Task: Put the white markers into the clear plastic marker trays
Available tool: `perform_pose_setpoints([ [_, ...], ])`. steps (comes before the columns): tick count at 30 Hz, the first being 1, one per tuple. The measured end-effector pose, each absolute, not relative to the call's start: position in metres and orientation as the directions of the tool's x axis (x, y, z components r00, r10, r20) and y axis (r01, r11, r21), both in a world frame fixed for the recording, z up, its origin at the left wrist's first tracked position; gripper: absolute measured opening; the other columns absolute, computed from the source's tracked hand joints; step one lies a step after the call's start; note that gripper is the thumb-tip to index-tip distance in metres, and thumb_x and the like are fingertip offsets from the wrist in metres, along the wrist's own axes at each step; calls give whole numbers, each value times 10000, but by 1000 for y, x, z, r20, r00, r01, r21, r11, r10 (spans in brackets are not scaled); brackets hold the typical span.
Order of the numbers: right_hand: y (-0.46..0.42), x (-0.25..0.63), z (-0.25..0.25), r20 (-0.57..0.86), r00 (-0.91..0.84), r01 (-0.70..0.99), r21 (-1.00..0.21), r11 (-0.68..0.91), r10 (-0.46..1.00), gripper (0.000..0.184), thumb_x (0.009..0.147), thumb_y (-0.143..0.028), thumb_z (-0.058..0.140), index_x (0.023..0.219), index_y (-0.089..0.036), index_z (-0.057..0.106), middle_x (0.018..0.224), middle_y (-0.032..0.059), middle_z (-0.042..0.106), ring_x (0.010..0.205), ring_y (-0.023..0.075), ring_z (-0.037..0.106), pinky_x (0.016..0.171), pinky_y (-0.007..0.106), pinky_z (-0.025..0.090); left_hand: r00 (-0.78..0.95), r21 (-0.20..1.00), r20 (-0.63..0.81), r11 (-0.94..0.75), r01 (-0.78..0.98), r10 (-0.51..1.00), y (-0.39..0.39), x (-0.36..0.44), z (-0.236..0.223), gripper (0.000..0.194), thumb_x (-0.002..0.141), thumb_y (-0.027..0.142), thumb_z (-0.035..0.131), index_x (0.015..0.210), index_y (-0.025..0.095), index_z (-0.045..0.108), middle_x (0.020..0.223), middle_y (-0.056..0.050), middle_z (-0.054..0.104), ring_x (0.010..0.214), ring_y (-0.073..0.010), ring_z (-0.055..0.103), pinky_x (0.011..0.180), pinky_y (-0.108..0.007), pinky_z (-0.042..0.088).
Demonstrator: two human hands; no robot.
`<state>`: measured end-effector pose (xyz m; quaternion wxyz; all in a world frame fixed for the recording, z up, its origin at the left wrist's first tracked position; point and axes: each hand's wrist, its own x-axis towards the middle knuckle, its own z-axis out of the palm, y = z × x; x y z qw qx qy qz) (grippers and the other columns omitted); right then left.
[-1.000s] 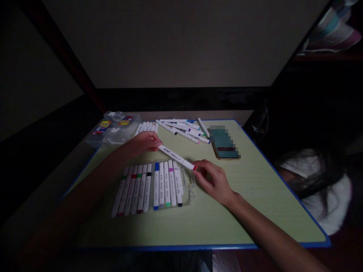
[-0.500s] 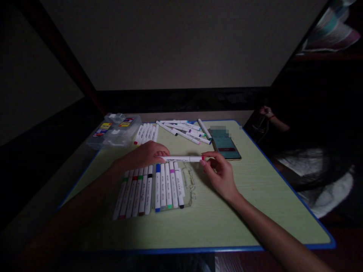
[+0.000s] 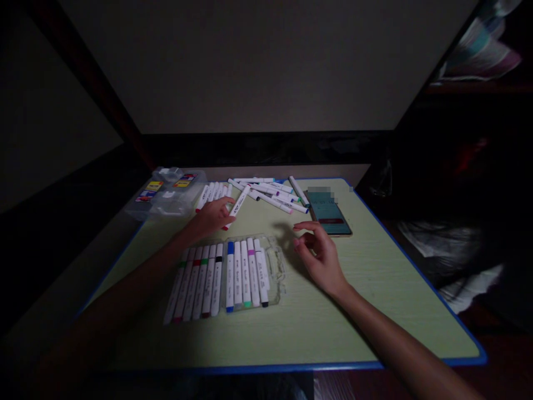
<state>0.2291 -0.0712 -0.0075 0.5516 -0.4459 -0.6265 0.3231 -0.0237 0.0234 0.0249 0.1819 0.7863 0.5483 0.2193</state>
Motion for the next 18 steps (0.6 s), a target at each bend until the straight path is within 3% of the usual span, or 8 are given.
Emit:
perform_pose_setpoints([
  [9, -71, 228, -12, 432, -103, 245, -862, 444, 896, 160, 809, -233, 544, 968, -245, 540, 967, 29, 473, 633, 92, 472, 553, 246, 420, 262, 342, 179, -310, 887, 948, 34, -28, 11, 409, 701, 140, 529, 1103, 99, 592, 750, -34, 663, 716, -159, 609, 798, -275, 448],
  [18, -71, 228, -12, 448, -142, 282, -837, 470, 883, 150, 817, -215, 529, 963, -245, 539, 930, 27, 467, 622, 95, 468, 532, 247, 401, 310, 122, 164, -331, 936, 936, 28, -22, 7, 372, 768, 171, 490, 1113, 81, 594, 989, -103, 655, 958, -191, 579, 918, -295, 407],
])
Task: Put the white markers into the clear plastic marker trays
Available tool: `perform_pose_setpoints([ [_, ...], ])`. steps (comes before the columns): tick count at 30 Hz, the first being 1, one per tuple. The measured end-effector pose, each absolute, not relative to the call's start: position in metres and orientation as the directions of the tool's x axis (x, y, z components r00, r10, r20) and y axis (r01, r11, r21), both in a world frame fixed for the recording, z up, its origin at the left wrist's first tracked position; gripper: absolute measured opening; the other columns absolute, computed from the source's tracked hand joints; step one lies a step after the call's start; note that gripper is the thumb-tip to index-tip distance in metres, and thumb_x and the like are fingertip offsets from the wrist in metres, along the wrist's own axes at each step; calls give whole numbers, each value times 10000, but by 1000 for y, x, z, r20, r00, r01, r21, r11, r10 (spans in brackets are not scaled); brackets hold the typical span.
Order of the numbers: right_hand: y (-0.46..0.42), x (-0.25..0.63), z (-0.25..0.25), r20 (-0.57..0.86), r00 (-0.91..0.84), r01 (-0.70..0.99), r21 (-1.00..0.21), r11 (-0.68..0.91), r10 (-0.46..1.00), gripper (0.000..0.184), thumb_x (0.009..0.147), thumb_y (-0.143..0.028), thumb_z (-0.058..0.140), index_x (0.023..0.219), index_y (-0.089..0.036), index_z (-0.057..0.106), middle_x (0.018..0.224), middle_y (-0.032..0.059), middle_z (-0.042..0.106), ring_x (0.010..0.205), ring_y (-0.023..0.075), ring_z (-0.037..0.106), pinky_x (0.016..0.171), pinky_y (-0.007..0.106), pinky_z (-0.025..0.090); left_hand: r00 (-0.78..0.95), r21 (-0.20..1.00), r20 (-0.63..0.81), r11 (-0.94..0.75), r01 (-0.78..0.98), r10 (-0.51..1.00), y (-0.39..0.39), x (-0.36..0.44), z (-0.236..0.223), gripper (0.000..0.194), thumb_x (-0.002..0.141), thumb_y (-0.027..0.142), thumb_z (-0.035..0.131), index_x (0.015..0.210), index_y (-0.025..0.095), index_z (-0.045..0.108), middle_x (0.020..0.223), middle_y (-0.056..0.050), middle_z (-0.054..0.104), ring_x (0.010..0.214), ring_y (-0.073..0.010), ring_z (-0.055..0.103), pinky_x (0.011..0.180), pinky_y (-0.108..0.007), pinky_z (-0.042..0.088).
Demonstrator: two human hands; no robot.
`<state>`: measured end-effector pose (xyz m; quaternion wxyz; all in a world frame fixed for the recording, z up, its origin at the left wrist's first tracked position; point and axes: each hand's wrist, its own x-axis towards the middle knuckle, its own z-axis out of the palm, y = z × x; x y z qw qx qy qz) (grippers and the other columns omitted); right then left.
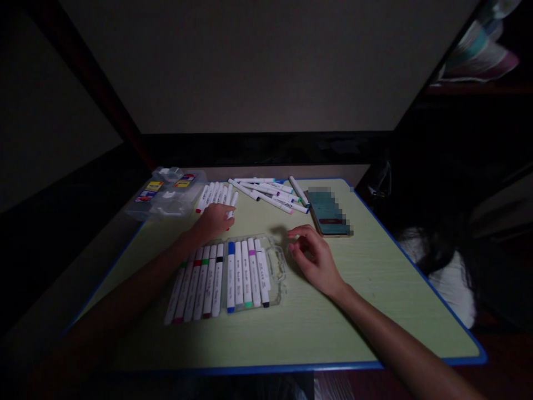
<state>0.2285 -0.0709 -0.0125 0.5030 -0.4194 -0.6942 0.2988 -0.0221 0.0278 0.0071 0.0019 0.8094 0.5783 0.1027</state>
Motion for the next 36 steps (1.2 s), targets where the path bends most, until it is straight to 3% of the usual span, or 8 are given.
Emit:
perform_pose_setpoints([
  [8, -70, 228, -14, 446, -160, 303, -826, 474, 880, 138, 814, -211, 529, 949, -237, 540, 927, 31, 482, 630, 102, 476, 539, 254, 411, 332, -69, 109, -326, 943, 937, 21, -15, 11, 275, 815, 193, 419, 972, 86, 619, 937, -135, 632, 900, -210, 593, 803, -312, 448],
  [28, -71, 225, -10, 444, -227, 371, -783, 499, 867, 107, 824, -232, 510, 927, -209, 533, 867, 36, 509, 647, 114, 490, 550, 249, 421, 343, -140, 179, -321, 937, 922, 15, -17, 11, 239, 825, 252, 434, 873, 110, 621, 888, -110, 610, 804, -217, 594, 658, -306, 457],
  [36, -72, 227, -12, 420, -260, 381, -783, 492, 870, 114, 834, -228, 492, 941, -216, 530, 884, 37, 510, 661, 122, 503, 552, 251, 414, 383, -175, 295, -345, 922, 875, 18, -22, 5, 278, 797, 344, 514, 847, 92, 618, 1010, -156, 530, 995, -290, 472, 757, -358, 433],
])
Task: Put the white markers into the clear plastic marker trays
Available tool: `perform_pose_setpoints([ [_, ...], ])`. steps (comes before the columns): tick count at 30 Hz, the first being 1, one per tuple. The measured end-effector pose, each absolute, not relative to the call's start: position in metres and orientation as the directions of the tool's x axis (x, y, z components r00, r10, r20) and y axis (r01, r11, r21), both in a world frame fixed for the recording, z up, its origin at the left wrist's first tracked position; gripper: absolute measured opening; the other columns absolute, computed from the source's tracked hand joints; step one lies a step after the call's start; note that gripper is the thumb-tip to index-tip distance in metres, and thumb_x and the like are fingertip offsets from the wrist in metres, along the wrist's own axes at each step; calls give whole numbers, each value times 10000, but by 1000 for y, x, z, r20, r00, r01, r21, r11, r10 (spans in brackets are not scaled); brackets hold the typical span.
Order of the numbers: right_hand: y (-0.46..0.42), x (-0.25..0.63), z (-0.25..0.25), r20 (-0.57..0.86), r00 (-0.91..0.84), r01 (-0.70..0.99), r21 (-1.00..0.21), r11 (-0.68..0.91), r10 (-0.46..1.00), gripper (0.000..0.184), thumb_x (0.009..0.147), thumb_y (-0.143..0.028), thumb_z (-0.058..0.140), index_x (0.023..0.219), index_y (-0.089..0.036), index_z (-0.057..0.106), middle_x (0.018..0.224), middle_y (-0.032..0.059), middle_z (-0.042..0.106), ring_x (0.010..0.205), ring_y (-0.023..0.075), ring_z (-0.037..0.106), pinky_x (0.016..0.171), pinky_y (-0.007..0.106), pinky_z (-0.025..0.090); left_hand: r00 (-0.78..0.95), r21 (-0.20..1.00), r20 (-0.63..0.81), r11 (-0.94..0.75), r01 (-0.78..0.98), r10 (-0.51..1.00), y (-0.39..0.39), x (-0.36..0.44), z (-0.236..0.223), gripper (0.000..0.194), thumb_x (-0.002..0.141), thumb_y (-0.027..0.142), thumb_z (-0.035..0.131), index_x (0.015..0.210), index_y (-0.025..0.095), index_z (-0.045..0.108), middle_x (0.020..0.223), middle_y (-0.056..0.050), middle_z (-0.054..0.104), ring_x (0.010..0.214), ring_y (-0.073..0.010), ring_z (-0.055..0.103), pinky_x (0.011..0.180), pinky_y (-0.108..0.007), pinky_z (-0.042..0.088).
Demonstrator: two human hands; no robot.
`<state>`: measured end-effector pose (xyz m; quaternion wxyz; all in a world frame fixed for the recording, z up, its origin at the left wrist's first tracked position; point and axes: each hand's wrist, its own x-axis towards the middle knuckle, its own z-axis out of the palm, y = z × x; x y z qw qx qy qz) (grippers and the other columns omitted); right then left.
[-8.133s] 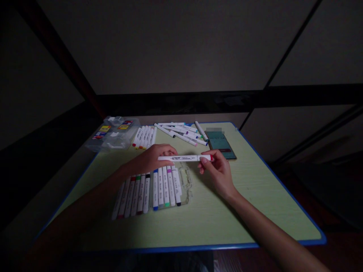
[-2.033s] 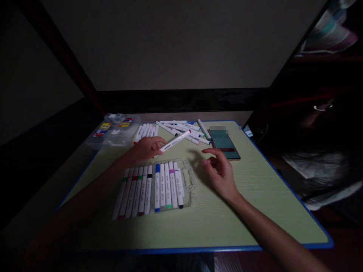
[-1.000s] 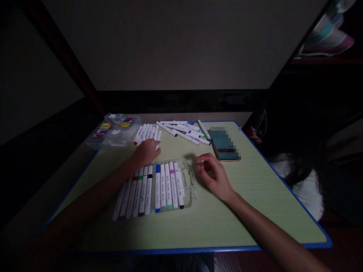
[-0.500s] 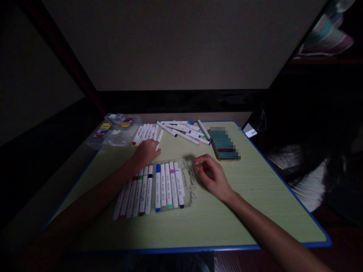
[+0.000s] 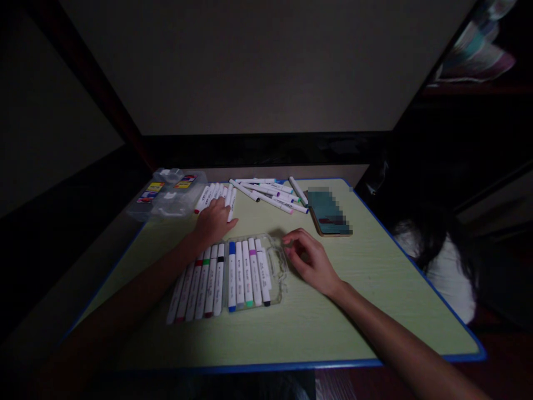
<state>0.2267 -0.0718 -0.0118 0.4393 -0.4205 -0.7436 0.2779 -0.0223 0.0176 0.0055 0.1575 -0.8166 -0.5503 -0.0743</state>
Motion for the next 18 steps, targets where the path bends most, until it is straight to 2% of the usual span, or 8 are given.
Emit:
perform_pose_setpoints([
  [4, -72, 227, -11, 427, -271, 389, -771, 504, 863, 109, 835, -220, 490, 938, -215, 527, 860, 27, 502, 634, 111, 488, 544, 245, 405, 385, -179, 324, -344, 922, 864, 20, -23, 7, 316, 775, 356, 553, 924, 82, 595, 1024, -157, 529, 991, -296, 462, 792, -378, 410],
  [7, -72, 226, -11, 429, -276, 395, -765, 508, 860, 106, 834, -216, 487, 933, -212, 524, 858, 29, 501, 630, 111, 487, 540, 246, 403, 439, -151, 312, -412, 898, 842, 20, -23, 7, 289, 791, 309, 539, 995, 106, 569, 1080, -134, 536, 1016, -275, 461, 817, -374, 395],
  [11, -72, 226, -11, 432, -281, 400, -759, 514, 857, 112, 831, -214, 487, 935, -212, 527, 863, 34, 508, 646, 118, 494, 555, 254, 413, 509, -129, 270, -494, 860, 817, 22, -24, 4, 236, 822, 295, 505, 955, 120, 591, 1102, -116, 562, 1061, -255, 459, 881, -379, 356],
  [18, -72, 227, -12, 426, -288, 414, -752, 513, 858, 111, 830, -219, 487, 932, -210, 532, 873, 41, 520, 649, 125, 499, 546, 259, 411, 499, -79, 271, -497, 864, 823, 24, -25, -1, 284, 858, 321, 463, 993, 108, 593, 1167, -124, 561, 1121, -248, 453, 963, -404, 292],
])
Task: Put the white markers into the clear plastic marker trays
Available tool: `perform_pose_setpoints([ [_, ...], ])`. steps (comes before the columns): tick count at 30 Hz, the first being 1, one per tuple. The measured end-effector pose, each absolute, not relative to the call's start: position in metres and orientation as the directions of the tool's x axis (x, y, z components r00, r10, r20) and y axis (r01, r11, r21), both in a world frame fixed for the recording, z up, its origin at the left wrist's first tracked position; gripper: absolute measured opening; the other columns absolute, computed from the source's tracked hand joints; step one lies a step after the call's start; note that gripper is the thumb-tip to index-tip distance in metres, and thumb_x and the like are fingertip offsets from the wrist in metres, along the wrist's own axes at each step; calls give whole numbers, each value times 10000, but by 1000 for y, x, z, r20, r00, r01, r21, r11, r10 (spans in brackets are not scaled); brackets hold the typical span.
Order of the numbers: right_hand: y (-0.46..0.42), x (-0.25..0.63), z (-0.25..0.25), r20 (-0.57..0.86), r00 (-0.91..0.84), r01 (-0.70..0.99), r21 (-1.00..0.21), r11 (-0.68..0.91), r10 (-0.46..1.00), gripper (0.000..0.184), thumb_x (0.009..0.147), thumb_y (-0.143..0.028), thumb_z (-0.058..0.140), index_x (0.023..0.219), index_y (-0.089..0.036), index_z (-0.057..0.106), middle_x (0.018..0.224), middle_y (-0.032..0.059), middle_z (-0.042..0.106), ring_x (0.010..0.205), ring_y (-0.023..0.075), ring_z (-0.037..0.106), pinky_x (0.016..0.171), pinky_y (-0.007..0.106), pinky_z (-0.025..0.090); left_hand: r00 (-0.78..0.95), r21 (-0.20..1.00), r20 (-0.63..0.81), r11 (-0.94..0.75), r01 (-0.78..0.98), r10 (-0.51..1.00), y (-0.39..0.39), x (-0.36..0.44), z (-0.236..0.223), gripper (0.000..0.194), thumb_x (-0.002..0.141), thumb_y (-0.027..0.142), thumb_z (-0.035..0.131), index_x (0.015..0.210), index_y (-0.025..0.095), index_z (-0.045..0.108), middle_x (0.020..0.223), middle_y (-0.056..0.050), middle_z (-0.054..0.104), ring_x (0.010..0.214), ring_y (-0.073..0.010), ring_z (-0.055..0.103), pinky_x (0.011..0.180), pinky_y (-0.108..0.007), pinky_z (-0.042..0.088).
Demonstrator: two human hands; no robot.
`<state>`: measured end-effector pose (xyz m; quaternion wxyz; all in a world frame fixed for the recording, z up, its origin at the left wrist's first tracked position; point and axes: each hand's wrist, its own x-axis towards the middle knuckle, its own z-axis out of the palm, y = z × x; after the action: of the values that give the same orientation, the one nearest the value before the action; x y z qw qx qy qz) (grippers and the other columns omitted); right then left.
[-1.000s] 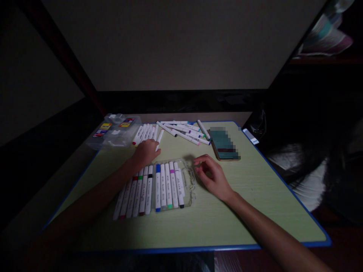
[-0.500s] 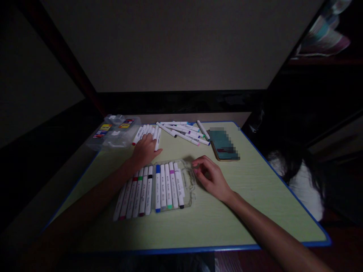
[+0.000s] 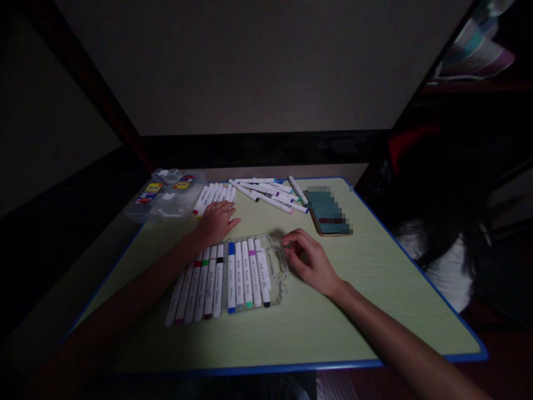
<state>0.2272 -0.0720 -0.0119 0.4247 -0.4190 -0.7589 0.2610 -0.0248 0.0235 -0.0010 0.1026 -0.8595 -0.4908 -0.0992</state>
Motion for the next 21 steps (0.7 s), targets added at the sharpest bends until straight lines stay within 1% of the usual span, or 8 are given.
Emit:
perform_pose_setpoints([
  [5, -71, 227, -12, 411, -300, 416, -756, 506, 861, 94, 835, -224, 487, 918, -214, 528, 877, 40, 526, 660, 129, 506, 549, 258, 411, 446, -45, 225, -448, 893, 866, 22, -24, -2, 356, 883, 346, 418, 1107, 101, 547, 1289, -122, 487, 1222, -274, 381, 1010, -440, 254],
  [9, -71, 227, -12, 417, -304, 429, -743, 514, 856, 91, 830, -219, 489, 909, -212, 534, 862, 40, 535, 659, 134, 506, 557, 265, 413, 430, -3, 211, -440, 898, 878, 22, -24, -1, 385, 881, 350, 426, 1162, 102, 512, 1318, -134, 457, 1244, -275, 362, 1010, -454, 262],
  [13, -71, 227, -11, 415, -314, 433, -738, 518, 854, 88, 825, -222, 490, 897, -209, 540, 855, 43, 541, 676, 141, 518, 567, 270, 424, 444, 12, 258, -462, 887, 858, 24, -25, 6, 340, 876, 346, 434, 1089, 112, 559, 1252, -152, 509, 1189, -257, 424, 994, -451, 280],
  [16, -72, 225, -9, 407, -315, 427, -746, 511, 857, 75, 824, -224, 490, 875, -206, 542, 832, 40, 542, 682, 142, 520, 567, 268, 426, 455, 30, 282, -482, 876, 845, 25, -27, 14, 321, 874, 342, 434, 1034, 108, 587, 1177, -141, 556, 1125, -244, 475, 980, -429, 297],
  [19, -72, 221, -4, 375, -316, 429, -762, 484, 871, 79, 828, -227, 483, 870, -201, 544, 805, 35, 543, 670, 135, 517, 553, 254, 423, 461, 46, 296, -495, 868, 836, 25, -28, 24, 326, 875, 344, 429, 1032, 106, 586, 1136, -120, 580, 1094, -230, 497, 976, -395, 305],
  [21, -69, 219, 2, 344, -351, 445, -757, 479, 871, 91, 825, -217, 477, 880, -196, 547, 803, 34, 549, 670, 130, 521, 542, 242, 420, 465, 56, 296, -501, 864, 835, 25, -29, 31, 327, 873, 340, 431, 1039, 101, 580, 1118, -110, 591, 1082, -219, 506, 968, -368, 314],
])
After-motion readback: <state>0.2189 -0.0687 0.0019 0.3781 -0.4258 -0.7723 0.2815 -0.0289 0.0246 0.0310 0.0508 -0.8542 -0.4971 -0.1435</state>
